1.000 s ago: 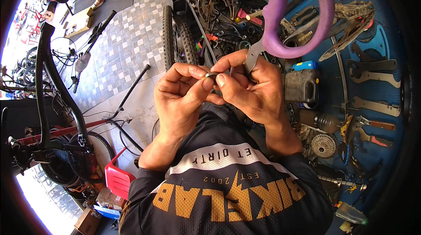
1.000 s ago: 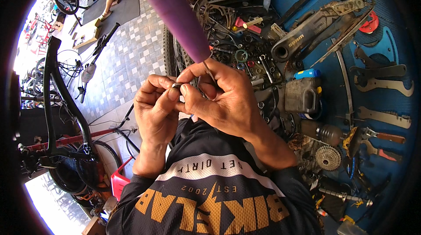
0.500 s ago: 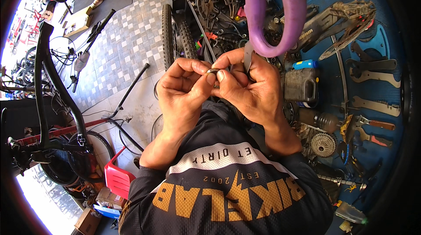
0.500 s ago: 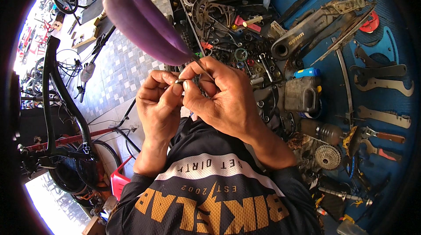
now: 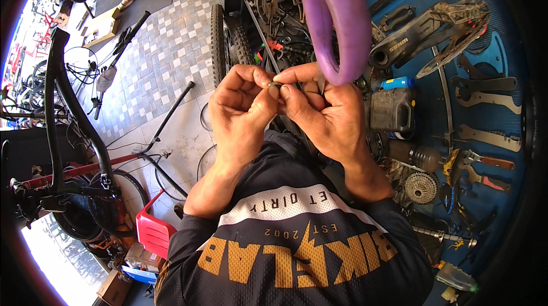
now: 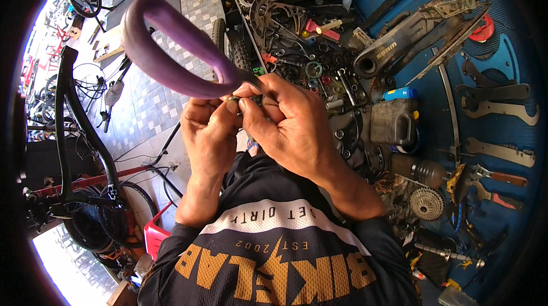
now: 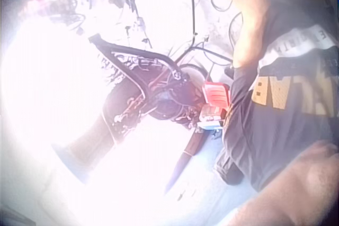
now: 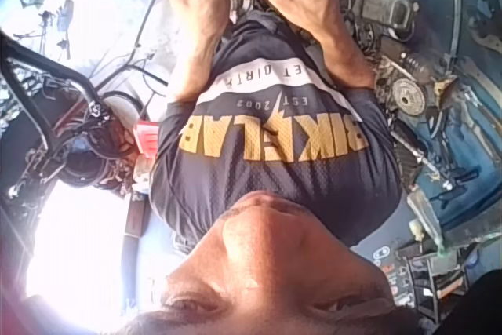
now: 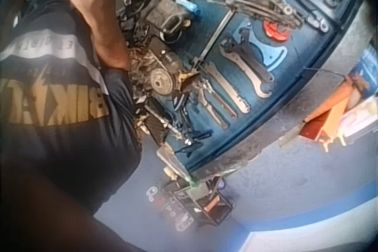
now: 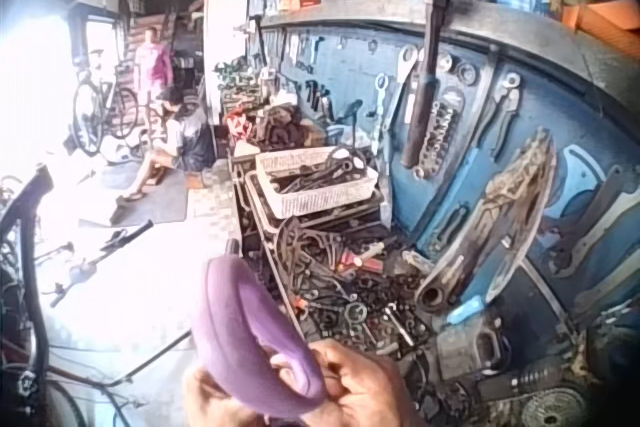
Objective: The person manipulates a small metal ring with pliers, applies lubricant from a syringe, and then uses a heat gun on the bicycle frame. The person handles the ring, pliers, syringe, and heat gun in a workshop setting.
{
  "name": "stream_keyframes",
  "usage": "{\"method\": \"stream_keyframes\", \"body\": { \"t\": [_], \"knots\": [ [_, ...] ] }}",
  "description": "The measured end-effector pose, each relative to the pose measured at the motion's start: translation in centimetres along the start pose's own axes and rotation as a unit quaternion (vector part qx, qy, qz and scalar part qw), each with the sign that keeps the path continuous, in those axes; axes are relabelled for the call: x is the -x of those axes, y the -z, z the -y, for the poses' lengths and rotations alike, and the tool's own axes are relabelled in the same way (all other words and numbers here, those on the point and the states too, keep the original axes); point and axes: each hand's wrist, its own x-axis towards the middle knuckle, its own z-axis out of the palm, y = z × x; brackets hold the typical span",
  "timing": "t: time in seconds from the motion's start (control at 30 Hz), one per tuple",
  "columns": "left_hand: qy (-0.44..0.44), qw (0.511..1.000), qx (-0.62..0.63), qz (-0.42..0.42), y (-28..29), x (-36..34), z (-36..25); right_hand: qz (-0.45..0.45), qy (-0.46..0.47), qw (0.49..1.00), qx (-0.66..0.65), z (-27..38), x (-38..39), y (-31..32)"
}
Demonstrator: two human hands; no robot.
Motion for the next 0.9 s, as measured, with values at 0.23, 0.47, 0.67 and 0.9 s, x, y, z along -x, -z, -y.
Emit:
{"method": "stream_keyframes", "body": {
  "t": [0.23,0.47,0.67,0.9],
  "knots": [
    [0.017,1.0,-0.015,-0.015,0.2,-0.7,0.1,-0.019,0.002,0.999,0.031,0.4,-0.2,0.7],
    [0.023,1.0,-0.011,0.011,0.8,-0.8,0.2,-0.01,0.024,0.998,0.05,0.1,-0.6,0.7],
    [0.049,0.998,0.022,0.013,1.1,-1.2,0.0,0.004,-0.012,1.0,0.001,-0.2,-0.7,0.7],
    [0.048,0.998,0.044,0.006,0.5,-1.1,-0.3,0.019,-0.035,0.999,-0.015,0.0,-0.9,1.3]
  ]
}}
